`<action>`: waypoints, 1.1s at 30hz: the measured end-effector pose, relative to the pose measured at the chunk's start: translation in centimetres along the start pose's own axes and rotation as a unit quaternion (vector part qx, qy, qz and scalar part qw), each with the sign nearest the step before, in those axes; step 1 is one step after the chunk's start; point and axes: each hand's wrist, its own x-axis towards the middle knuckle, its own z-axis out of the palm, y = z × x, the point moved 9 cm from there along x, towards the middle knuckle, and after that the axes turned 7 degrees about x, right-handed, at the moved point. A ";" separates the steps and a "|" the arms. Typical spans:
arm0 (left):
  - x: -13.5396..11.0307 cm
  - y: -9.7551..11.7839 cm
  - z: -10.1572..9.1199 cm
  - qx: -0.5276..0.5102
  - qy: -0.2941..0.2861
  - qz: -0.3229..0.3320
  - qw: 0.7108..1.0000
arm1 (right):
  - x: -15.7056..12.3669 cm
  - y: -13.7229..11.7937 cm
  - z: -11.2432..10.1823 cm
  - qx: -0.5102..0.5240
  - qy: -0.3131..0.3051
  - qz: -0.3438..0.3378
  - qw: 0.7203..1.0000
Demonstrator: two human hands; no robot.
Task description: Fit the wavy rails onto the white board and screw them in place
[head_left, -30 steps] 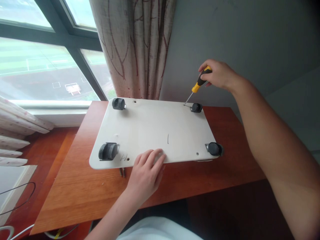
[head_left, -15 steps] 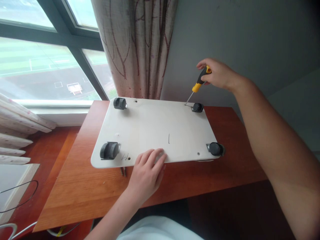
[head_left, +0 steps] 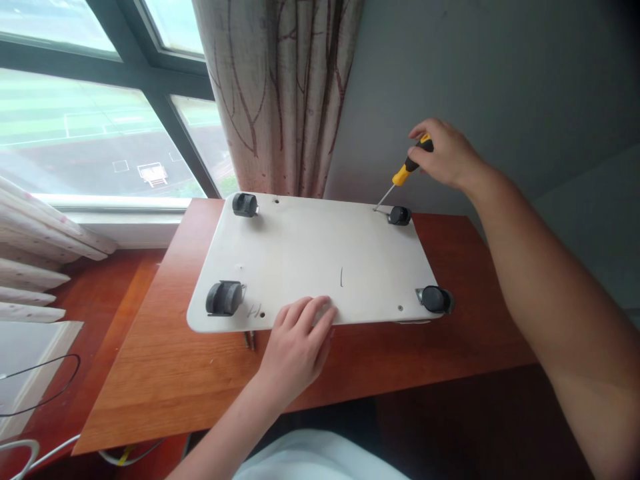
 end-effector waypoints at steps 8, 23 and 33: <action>0.1 0.1 -0.1 0.006 0.002 0.005 1.000 | -0.7 -1.2 0.3 0.026 -0.027 0.007 0.999; 0.1 0.0 0.1 -0.022 -0.027 -0.005 0.999 | -3.6 -4.7 -4.4 0.001 0.102 -0.021 0.995; -4.5 -0.2 -3.3 -0.147 0.055 0.016 0.987 | -19.0 -5.6 -4.5 0.341 0.132 0.036 0.930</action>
